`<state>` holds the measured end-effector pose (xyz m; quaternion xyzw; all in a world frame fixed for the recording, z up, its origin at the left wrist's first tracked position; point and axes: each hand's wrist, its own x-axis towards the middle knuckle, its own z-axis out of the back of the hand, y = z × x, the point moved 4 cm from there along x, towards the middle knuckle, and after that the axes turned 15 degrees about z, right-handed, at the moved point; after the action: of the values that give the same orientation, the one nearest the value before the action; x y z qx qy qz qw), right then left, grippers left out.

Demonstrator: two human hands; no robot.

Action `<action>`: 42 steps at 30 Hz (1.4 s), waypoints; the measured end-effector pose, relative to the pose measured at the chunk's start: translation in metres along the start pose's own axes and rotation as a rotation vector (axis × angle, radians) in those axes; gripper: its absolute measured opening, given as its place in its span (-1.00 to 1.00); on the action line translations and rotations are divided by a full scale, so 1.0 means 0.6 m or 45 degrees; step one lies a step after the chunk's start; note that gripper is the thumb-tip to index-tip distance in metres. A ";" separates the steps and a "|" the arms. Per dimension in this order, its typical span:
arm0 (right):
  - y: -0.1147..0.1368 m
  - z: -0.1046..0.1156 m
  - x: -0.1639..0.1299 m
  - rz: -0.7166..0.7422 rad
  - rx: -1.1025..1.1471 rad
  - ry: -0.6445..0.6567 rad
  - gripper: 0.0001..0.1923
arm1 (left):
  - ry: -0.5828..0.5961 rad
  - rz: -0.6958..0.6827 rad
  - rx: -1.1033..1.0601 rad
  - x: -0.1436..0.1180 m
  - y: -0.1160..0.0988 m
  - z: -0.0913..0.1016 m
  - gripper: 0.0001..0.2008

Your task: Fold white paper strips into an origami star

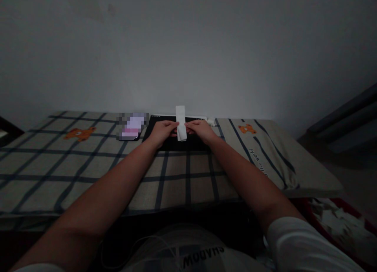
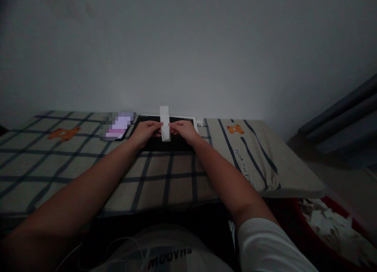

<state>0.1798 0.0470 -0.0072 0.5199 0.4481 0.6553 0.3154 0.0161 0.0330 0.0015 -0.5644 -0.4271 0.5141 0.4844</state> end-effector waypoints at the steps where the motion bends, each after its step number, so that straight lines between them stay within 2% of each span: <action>1: 0.000 0.000 0.000 0.006 -0.009 -0.002 -0.78 | 0.006 0.002 0.000 -0.001 0.000 -0.001 -0.67; 7: 0.005 0.001 0.000 0.033 -0.038 -0.042 -0.81 | 0.061 0.038 0.023 -0.006 0.000 -0.006 -0.68; 15: 0.002 -0.001 0.000 0.004 -0.032 -0.029 -0.83 | 0.007 0.034 0.021 -0.004 0.001 -0.005 -0.74; 23: -0.001 -0.001 -0.001 -0.002 -0.048 0.012 -0.81 | -0.074 -0.022 0.034 -0.004 -0.003 -0.002 -0.71; 33: 0.014 -0.004 -0.003 0.033 -0.100 -0.040 -0.86 | 0.037 0.023 0.063 -0.006 -0.001 -0.005 -0.66; 42: 0.009 -0.004 -0.003 0.013 -0.072 -0.017 -0.85 | -0.082 -0.049 0.071 -0.003 -0.004 0.000 -0.69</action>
<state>0.1784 0.0427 -0.0030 0.5174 0.4247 0.6658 0.3295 0.0161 0.0317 0.0042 -0.5256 -0.4386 0.5344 0.4958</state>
